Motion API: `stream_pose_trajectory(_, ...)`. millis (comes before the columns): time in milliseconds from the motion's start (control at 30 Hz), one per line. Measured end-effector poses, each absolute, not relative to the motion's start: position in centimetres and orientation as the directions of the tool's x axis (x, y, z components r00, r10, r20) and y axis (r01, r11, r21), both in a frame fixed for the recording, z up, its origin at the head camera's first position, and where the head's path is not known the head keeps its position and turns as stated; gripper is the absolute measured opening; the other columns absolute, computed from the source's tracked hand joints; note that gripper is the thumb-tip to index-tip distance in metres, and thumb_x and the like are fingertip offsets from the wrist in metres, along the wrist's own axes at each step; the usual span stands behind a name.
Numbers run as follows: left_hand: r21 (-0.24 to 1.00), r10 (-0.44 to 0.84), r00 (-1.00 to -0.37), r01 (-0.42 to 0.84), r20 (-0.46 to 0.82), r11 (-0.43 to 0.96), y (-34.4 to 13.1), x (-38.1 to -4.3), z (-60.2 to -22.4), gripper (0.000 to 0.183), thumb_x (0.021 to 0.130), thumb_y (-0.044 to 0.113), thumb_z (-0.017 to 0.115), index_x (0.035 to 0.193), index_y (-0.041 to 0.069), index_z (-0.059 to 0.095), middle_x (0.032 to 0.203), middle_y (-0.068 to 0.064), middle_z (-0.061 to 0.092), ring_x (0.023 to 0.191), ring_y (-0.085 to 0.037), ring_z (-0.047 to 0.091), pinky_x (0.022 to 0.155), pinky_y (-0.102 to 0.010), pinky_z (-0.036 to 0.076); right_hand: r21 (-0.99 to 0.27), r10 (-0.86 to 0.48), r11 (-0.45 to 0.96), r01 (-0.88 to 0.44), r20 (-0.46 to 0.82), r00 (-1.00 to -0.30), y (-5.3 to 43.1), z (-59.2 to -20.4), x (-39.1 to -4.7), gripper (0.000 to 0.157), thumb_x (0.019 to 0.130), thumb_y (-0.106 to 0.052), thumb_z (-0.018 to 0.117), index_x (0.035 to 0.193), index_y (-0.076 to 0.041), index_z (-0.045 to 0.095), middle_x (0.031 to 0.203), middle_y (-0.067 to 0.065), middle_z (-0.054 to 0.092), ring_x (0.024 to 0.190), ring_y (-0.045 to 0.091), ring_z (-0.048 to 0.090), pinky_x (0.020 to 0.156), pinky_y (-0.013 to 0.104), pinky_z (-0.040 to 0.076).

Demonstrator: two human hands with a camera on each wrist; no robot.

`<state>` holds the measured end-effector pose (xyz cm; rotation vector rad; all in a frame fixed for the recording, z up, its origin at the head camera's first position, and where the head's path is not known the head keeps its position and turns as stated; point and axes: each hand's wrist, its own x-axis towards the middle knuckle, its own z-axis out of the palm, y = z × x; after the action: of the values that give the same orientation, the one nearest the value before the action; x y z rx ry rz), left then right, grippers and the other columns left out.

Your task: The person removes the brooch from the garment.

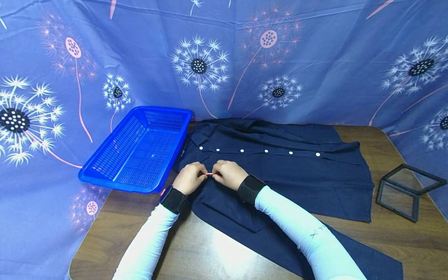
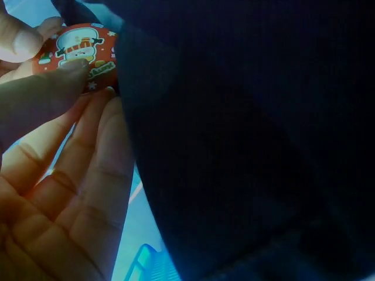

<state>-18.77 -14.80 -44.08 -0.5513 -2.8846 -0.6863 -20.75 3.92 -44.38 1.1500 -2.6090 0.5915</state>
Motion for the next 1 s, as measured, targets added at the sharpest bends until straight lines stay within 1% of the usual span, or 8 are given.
stream_pose_trajectory(267,0.437,0.311,-0.931,0.365,0.193,0.822,-14.94,-18.87,-44.19,0.008,0.083,0.009,0.075,0.078,0.011,0.070,0.079,-0.002,0.065,0.072,-0.016,0.061,0.065,-0.033,0.049,-0.374,-0.600,0.637,-0.675,0.309,-0.738,3.75,-44.16,-20.91,0.005,0.082,-0.013,0.073,0.084,-0.010,0.069,0.078,0.001,0.066,0.070,0.015,0.061,0.066,0.032,0.050)
stream_pose_trajectory(467,0.442,0.310,-0.930,0.366,0.197,0.819,-15.00,-18.98,-44.29,0.007,0.084,0.010,0.075,0.079,0.010,0.070,0.079,-0.002,0.065,0.073,-0.016,0.062,0.065,-0.033,0.049,-0.438,-0.580,0.640,-0.631,0.264,-0.771,3.67,-44.53,-21.28,0.005,0.081,-0.010,0.073,0.085,-0.009,0.071,0.080,0.002,0.069,0.073,0.014,0.065,0.068,0.030,0.052)
stream_pose_trajectory(700,0.452,0.309,-0.930,0.366,0.199,0.813,-14.98,-19.00,-44.32,0.005,0.084,0.009,0.075,0.080,0.009,0.071,0.080,-0.003,0.066,0.074,-0.017,0.063,0.066,-0.034,0.050,-0.502,-0.563,0.627,-0.596,0.237,-0.792,3.84,-44.63,-21.52,0.004,0.080,-0.009,0.072,0.082,-0.006,0.072,0.079,0.003,0.072,0.072,0.014,0.065,0.067,0.028,0.051)
stream_pose_trajectory(900,0.450,0.308,-0.928,0.371,0.209,0.812,-14.90,-19.00,-44.21,0.004,0.082,0.009,0.076,0.082,0.009,0.072,0.082,-0.004,0.067,0.078,-0.018,0.065,0.069,-0.036,0.052,-0.527,-0.546,0.619,-0.583,0.245,-0.801,3.91,-44.89,-21.67,0.003,0.080,-0.009,0.072,0.079,-0.009,0.069,0.076,0.001,0.071,0.070,0.012,0.063,0.064,0.026,0.049)
stream_pose_trajectory(1000,0.451,0.313,-0.924,0.381,0.220,0.807,-14.90,-19.03,-44.18,0.007,0.081,0.011,0.077,0.086,0.009,0.072,0.087,-0.005,0.068,0.082,-0.019,0.064,0.073,-0.037,0.052,-0.544,-0.534,0.612,-0.574,0.251,-0.808,3.93,-44.96,-21.70,0.005,0.080,-0.008,0.072,0.078,-0.011,0.068,0.075,0.001,0.070,0.068,0.011,0.061,0.062,0.025,0.047)
